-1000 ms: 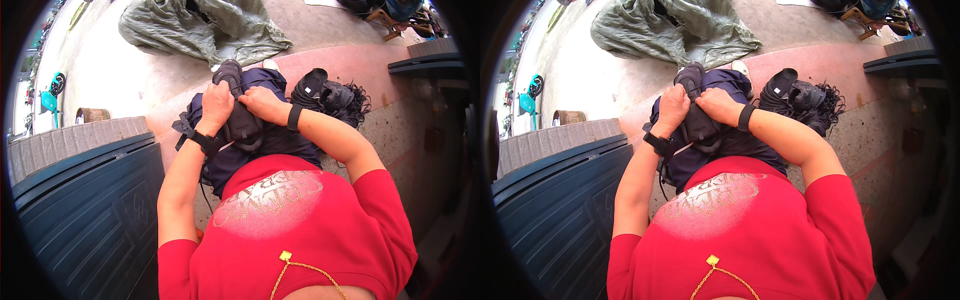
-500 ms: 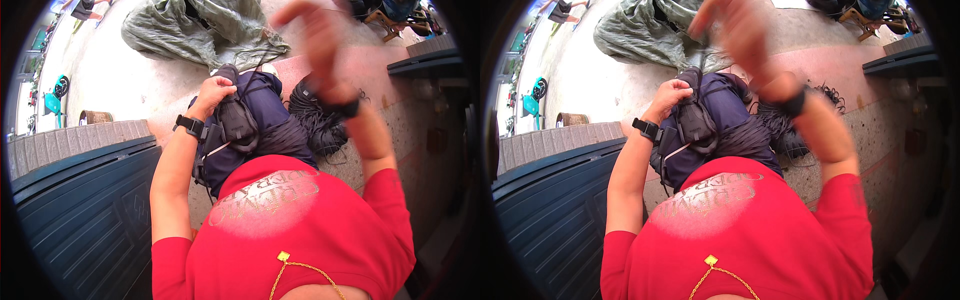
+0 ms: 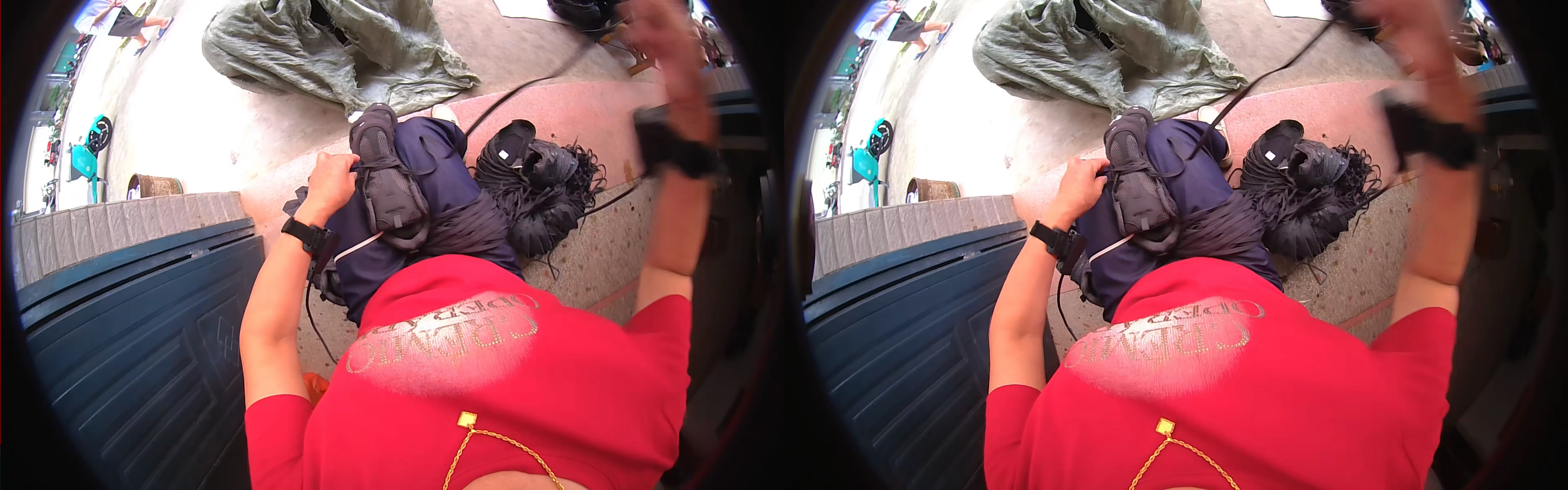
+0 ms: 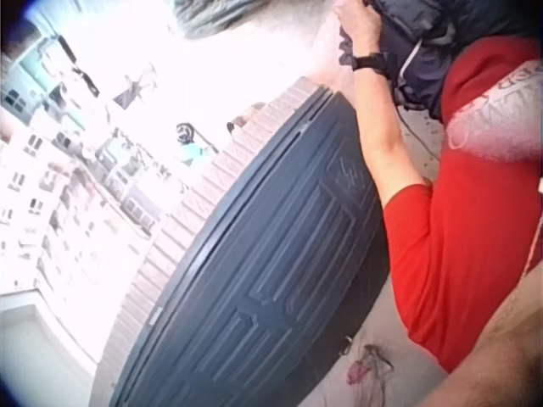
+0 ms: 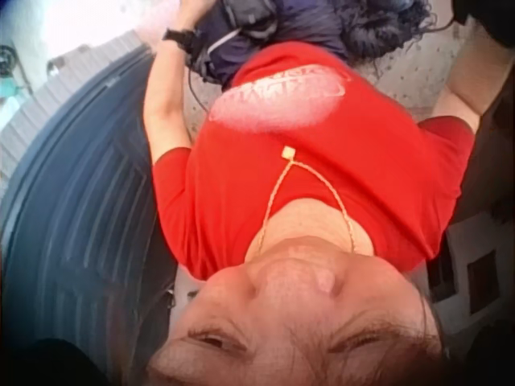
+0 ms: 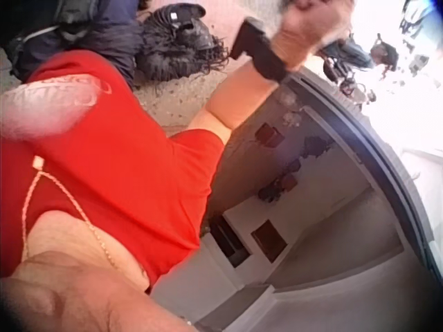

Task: Insert and pull laces through a black shoe.

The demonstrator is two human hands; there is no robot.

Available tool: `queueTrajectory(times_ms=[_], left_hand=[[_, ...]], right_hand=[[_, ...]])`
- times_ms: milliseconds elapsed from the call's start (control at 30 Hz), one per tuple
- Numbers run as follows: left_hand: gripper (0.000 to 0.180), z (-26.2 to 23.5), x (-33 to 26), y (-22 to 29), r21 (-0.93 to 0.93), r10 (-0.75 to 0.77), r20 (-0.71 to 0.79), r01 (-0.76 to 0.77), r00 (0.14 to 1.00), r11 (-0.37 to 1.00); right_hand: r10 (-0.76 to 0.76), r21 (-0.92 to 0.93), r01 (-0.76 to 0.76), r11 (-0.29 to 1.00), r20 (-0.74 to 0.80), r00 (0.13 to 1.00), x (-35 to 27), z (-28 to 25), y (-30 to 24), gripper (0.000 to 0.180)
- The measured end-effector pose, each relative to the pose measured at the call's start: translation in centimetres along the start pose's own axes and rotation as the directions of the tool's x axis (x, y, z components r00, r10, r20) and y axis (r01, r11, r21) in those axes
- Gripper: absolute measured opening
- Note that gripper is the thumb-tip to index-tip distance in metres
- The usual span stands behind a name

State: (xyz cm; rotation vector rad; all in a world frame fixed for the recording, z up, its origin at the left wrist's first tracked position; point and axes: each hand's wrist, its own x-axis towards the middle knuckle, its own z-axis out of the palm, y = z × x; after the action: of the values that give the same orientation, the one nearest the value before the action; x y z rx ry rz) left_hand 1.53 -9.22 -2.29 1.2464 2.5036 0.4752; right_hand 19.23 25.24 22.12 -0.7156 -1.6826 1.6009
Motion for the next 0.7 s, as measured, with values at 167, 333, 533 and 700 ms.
queueTrajectory(times_ms=[167,333,533,700], left_hand=[[0.016,-0.1,-1.0,1.3,0.104,0.005,-0.030,-0.002,1.000,0.995],[0.015,0.6,-2.0,0.6,0.040,-0.052,-0.072,0.055,0.996,0.998],[0.010,-0.2,-1.9,1.8,0.200,0.004,-0.134,0.023,0.991,0.980],[0.007,-0.7,-2.2,2.2,0.352,-0.085,-0.160,0.137,0.983,0.926]], right_hand=[[0.287,-0.400,0.113,0.910,0.801,0.525,-8.9,13.4,17.8,0.021],[0.206,-0.559,0.497,0.664,0.776,0.596,-13.8,18.1,21.0,0.020],[0.050,-0.473,0.791,0.388,0.868,0.495,-14.7,20.0,23.2,0.010],[0.026,-0.355,0.907,0.226,0.933,0.359,-14.8,20.1,23.1,0.013]])
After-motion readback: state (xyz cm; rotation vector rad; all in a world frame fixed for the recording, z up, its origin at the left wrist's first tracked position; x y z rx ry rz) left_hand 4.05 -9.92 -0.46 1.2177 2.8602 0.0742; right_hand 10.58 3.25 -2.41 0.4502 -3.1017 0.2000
